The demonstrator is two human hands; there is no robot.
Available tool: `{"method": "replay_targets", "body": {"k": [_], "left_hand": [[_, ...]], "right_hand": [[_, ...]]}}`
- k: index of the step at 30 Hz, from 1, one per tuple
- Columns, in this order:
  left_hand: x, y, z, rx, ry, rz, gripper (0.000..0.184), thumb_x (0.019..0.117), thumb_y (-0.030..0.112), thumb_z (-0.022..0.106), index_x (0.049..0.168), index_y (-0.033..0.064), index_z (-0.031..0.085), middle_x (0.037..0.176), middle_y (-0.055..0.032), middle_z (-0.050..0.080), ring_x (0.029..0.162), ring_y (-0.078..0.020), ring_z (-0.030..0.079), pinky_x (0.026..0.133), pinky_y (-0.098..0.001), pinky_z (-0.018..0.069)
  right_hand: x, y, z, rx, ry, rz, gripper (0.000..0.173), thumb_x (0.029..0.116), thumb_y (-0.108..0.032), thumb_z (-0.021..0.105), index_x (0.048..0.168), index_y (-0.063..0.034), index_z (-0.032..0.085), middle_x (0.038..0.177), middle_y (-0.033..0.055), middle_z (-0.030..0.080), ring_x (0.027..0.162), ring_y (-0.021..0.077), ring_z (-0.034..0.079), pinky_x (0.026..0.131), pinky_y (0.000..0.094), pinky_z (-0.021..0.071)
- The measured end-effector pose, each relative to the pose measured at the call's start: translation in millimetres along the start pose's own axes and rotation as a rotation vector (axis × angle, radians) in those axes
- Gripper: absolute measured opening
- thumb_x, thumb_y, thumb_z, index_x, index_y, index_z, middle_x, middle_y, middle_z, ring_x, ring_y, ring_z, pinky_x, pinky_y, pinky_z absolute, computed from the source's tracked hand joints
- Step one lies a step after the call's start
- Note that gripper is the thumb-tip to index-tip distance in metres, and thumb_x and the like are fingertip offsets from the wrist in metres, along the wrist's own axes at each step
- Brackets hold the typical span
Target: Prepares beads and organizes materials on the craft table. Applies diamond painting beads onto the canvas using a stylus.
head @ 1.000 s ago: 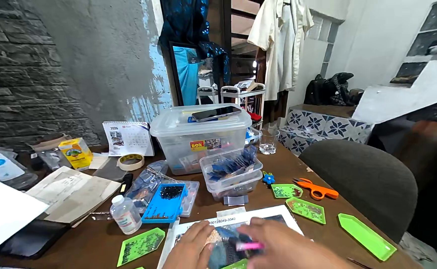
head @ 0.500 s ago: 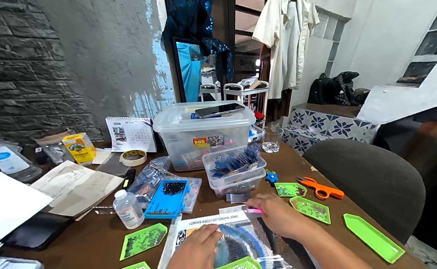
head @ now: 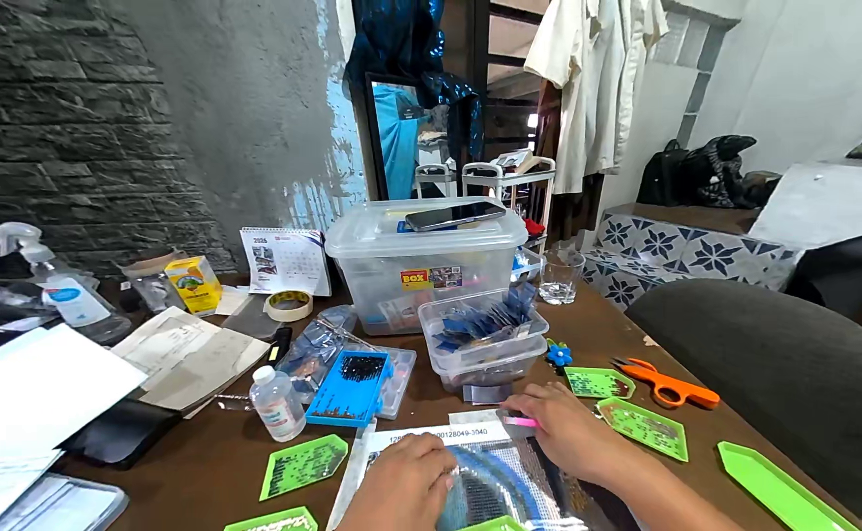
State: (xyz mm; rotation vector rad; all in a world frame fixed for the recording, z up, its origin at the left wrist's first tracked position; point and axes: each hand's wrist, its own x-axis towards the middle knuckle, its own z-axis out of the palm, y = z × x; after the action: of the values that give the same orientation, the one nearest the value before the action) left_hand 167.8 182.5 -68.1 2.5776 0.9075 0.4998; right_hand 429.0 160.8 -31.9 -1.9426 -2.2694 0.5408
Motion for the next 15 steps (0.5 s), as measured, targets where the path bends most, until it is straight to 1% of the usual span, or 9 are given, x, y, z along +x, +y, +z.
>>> {"method": "replay_targets", "body": {"k": [2,4,7,8,10,11,13,15], "left_hand": [[6,0,-2,-0.006,-0.018,-0.035,0.026,0.1013,0.015,0.058,0.116,0.0020,0.075,0.117,-0.0170,0.072,0.112,-0.0344,0.068,0.099,-0.0521,0.0520],[10,1,-4,-0.022,-0.017,-0.074,0.027,0.1006,0.015,0.059,0.120,0.0022,0.073,0.119,-0.0171,0.071,0.110,-0.0331,0.068,0.097,-0.0508,0.0534],[11,1,2,-0.042,0.076,-0.120,0.034,0.0976,0.012,0.063,0.130,0.0026,0.067,0.124,-0.0191,0.067,0.102,-0.0327,0.070,0.090,-0.0482,0.0575],[11,0,5,-0.037,0.109,-0.132,0.039,0.0966,0.012,0.064,0.135,0.0037,0.064,0.124,-0.0193,0.066,0.100,-0.0331,0.070,0.088,-0.0482,0.0582],[9,-1,9,0.005,0.159,-0.122,0.048,0.0949,0.012,0.066,0.142,0.0060,0.059,0.120,-0.0194,0.067,0.096,-0.0338,0.069,0.084,-0.0489,0.0583],[8,-2,10,0.028,0.193,-0.096,0.050,0.0934,0.012,0.068,0.143,0.0064,0.059,0.119,-0.0193,0.067,0.095,-0.0336,0.070,0.082,-0.0483,0.0591],[6,-5,13,0.064,0.269,-0.030,0.050,0.0898,0.009,0.071,0.139,0.0078,0.063,0.120,-0.0194,0.067,0.098,-0.0341,0.070,0.081,-0.0484,0.0604],[5,-10,18,0.095,0.347,0.051,0.038,0.0884,0.007,0.072,0.127,0.0094,0.072,0.117,-0.0192,0.066,0.095,-0.0324,0.070,0.077,-0.0462,0.0616]], "right_hand": [[0,1,-2,0.001,-0.007,0.000,0.046,0.0993,0.003,0.047,0.141,-0.0090,0.062,0.135,0.0190,0.062,0.131,0.0357,0.054,0.119,0.0559,0.0279],[-1,1,-6,-0.010,-0.034,-0.004,0.044,0.1003,0.001,0.047,0.140,-0.0091,0.063,0.134,0.0189,0.062,0.131,0.0364,0.053,0.118,0.0571,0.0271],[-6,0,-11,-0.024,-0.060,-0.035,0.040,0.1010,0.000,0.047,0.134,-0.0083,0.067,0.132,0.0185,0.063,0.131,0.0369,0.053,0.117,0.0594,0.0268],[-7,0,-12,-0.020,-0.061,-0.051,0.039,0.1012,0.001,0.046,0.132,-0.0075,0.068,0.131,0.0182,0.063,0.131,0.0369,0.053,0.117,0.0599,0.0267],[-10,3,-15,0.013,-0.057,-0.087,0.039,0.1015,0.001,0.046,0.132,-0.0099,0.068,0.131,0.0168,0.064,0.131,0.0364,0.054,0.117,0.0611,0.0283],[-11,5,-15,0.035,-0.066,-0.108,0.040,0.1019,0.001,0.046,0.133,-0.0126,0.068,0.131,0.0166,0.064,0.131,0.0365,0.054,0.115,0.0620,0.0302],[-13,4,-19,0.055,-0.135,-0.133,0.045,0.1030,0.000,0.045,0.138,-0.0191,0.067,0.132,0.0175,0.063,0.132,0.0378,0.052,0.114,0.0643,0.0305],[-16,2,-21,0.032,-0.203,-0.146,0.048,0.1028,0.001,0.045,0.139,-0.0218,0.067,0.132,0.0197,0.062,0.132,0.0401,0.051,0.114,0.0667,0.0298]]}}
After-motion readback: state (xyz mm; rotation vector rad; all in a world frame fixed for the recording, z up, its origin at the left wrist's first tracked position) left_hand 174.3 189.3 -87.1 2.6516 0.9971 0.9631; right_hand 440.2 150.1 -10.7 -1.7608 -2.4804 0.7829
